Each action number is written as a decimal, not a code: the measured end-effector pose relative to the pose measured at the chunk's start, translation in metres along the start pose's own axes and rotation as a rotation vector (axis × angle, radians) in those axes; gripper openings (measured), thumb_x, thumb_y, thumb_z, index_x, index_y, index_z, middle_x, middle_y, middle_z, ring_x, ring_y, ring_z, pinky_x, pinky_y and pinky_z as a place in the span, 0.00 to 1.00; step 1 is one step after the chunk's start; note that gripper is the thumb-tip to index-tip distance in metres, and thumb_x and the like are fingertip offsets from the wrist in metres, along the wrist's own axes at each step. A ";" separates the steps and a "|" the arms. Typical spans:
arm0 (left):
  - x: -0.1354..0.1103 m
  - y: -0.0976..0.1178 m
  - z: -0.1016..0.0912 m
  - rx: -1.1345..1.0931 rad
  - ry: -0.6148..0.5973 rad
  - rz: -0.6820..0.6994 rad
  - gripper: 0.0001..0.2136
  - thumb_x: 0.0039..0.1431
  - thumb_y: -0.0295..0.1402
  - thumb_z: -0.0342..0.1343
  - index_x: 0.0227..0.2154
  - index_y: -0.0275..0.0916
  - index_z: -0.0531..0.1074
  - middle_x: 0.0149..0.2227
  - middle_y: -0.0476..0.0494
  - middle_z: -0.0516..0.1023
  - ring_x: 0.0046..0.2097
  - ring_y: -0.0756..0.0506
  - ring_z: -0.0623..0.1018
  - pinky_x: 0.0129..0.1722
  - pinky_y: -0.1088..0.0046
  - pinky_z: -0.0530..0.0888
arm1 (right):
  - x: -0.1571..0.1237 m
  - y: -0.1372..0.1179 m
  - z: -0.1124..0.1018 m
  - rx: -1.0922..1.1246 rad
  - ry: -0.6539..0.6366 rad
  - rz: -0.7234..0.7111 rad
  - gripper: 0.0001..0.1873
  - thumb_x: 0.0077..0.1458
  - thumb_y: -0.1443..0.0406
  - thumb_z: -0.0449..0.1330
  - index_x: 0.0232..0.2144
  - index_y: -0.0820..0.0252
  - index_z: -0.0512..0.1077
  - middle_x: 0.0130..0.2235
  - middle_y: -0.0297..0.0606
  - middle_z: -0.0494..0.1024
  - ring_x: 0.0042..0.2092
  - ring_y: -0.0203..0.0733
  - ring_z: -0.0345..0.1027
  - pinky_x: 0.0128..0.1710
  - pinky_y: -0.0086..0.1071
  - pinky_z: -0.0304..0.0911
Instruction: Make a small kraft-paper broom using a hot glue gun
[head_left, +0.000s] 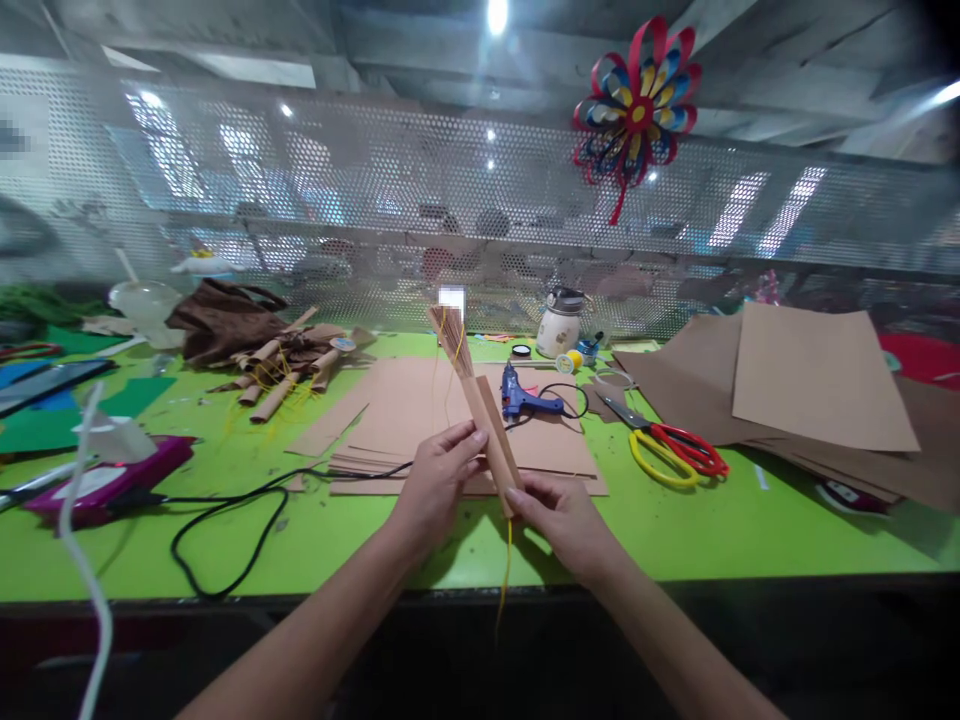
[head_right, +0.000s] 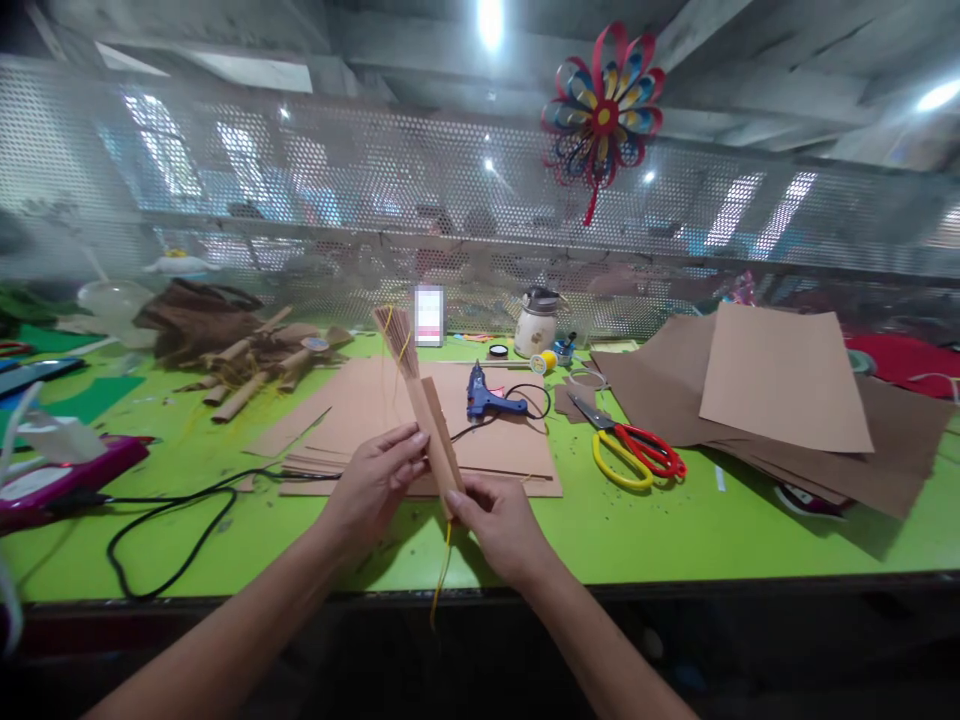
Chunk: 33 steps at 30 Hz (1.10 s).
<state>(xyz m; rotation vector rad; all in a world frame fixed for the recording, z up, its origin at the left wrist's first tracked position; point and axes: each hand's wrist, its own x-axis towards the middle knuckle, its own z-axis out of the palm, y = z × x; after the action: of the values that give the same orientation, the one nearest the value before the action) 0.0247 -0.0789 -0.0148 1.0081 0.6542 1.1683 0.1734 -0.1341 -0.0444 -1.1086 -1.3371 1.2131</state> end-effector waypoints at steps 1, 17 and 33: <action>-0.001 0.001 -0.001 -0.019 -0.010 -0.013 0.07 0.48 0.33 0.65 0.31 0.36 0.79 0.33 0.45 0.79 0.35 0.50 0.76 0.38 0.75 0.74 | 0.000 0.000 -0.001 0.025 -0.009 0.012 0.15 0.50 0.55 0.63 0.33 0.62 0.79 0.29 0.35 0.74 0.30 0.37 0.63 0.34 0.32 0.62; -0.001 0.021 -0.010 -0.081 -0.134 -0.147 0.09 0.57 0.34 0.58 0.39 0.35 0.75 0.40 0.37 0.79 0.41 0.39 0.80 0.42 0.62 0.77 | -0.007 0.000 -0.009 0.089 -0.148 0.028 0.17 0.54 0.54 0.61 0.31 0.65 0.77 0.27 0.35 0.72 0.29 0.36 0.63 0.32 0.30 0.60; 0.001 0.018 -0.015 -0.230 -0.114 -0.073 0.06 0.54 0.27 0.61 0.36 0.35 0.76 0.33 0.44 0.80 0.37 0.44 0.80 0.40 0.65 0.77 | -0.006 -0.001 -0.021 0.015 -0.260 -0.003 0.17 0.58 0.56 0.58 0.31 0.67 0.72 0.28 0.35 0.69 0.30 0.34 0.60 0.33 0.29 0.58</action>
<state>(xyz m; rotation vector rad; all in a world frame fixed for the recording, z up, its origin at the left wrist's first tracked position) 0.0044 -0.0721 -0.0054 0.8422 0.4511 1.0865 0.1946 -0.1375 -0.0437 -0.9613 -1.5204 1.3990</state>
